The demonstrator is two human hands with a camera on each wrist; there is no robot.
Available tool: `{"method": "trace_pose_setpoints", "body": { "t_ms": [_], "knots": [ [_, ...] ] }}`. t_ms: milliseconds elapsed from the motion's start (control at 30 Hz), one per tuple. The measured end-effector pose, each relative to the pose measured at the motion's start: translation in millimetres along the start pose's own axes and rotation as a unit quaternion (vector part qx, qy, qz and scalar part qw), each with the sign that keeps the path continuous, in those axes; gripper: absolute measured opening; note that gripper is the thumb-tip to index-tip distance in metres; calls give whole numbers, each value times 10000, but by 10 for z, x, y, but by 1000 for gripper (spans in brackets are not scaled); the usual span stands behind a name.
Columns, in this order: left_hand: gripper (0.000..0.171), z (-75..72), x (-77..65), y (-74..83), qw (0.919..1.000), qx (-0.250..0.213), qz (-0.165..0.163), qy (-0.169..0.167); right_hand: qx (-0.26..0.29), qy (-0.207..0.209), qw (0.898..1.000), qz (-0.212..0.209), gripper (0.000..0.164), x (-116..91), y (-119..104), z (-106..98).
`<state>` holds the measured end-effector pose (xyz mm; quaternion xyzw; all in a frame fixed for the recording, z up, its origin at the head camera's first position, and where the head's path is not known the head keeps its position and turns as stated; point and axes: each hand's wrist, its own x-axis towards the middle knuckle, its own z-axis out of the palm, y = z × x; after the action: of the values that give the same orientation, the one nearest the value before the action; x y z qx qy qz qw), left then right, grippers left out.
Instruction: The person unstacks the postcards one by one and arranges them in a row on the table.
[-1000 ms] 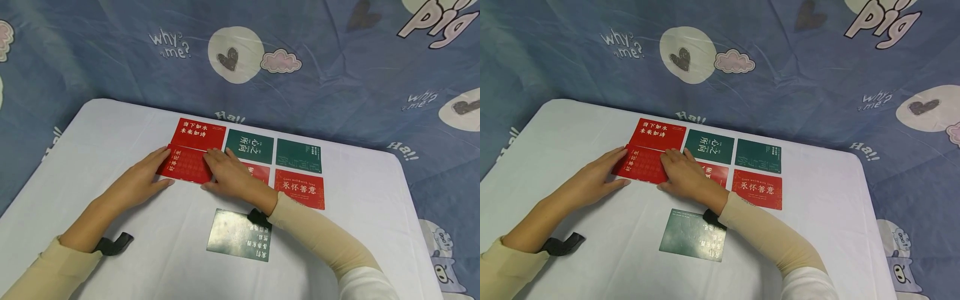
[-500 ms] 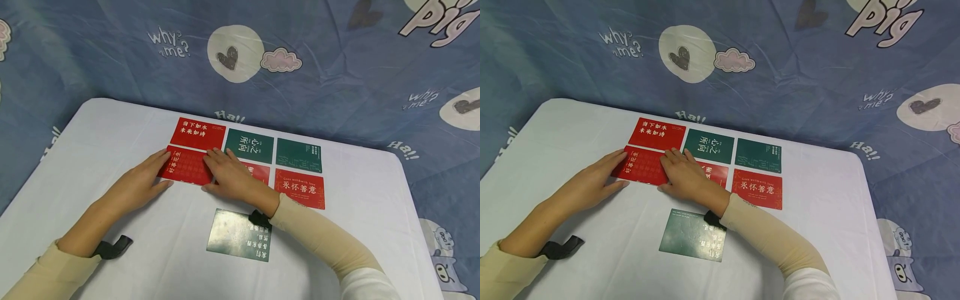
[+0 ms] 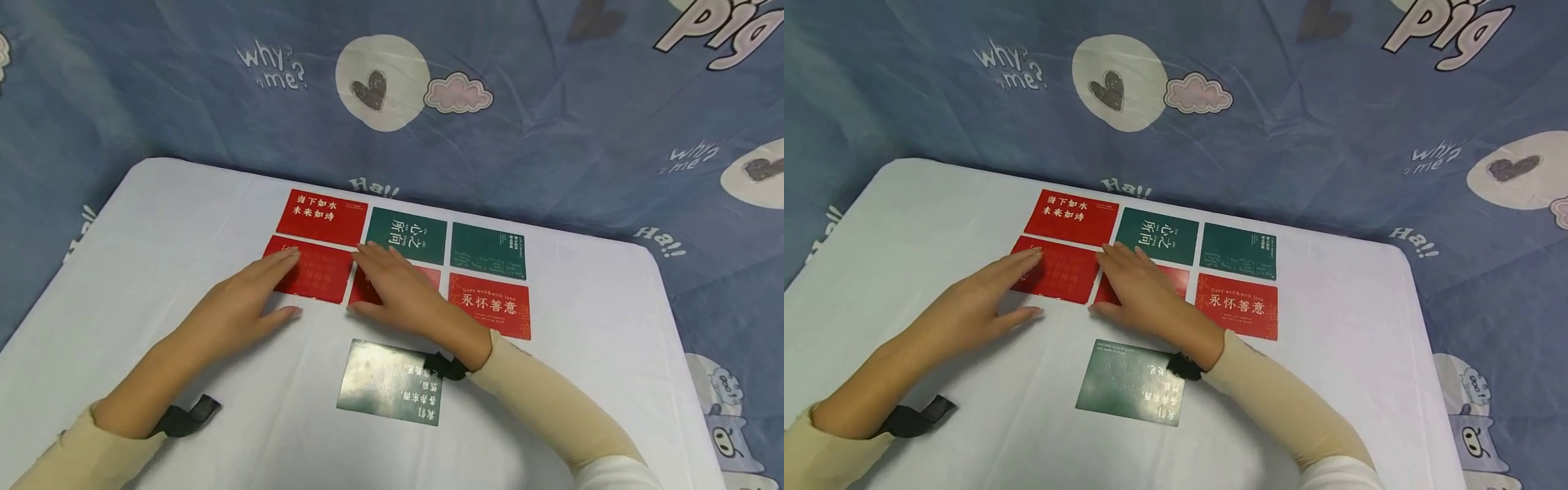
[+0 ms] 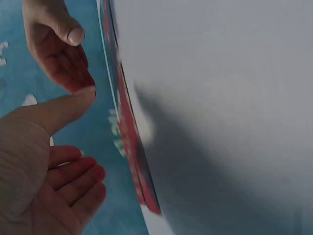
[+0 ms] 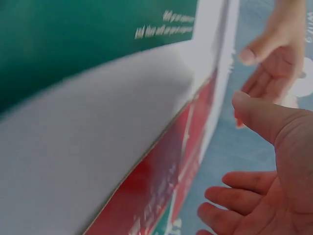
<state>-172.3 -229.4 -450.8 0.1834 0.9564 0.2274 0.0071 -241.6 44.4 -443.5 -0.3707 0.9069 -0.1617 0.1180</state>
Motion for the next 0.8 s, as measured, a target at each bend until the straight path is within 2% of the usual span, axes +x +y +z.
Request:
{"method": "trace_pose_setpoints", "body": {
  "t_ms": [233,333,600,800],
  "knots": [
    [92,165,-81,320,9958,18,869,-279,217,353,9991,-72,86,-514,-14,-89],
    [95,254,-131,439,9928,22,1132,-382,189,348,9992,-50,82,-759,-40,-88],
    [102,474,-223,648,9879,-158,1272,-870,-40,58,9997,249,78,-1305,-48,99],
    [103,538,-246,664,9864,-220,1264,-1027,-260,122,9992,289,84,-1502,-43,207]
  ]
}}
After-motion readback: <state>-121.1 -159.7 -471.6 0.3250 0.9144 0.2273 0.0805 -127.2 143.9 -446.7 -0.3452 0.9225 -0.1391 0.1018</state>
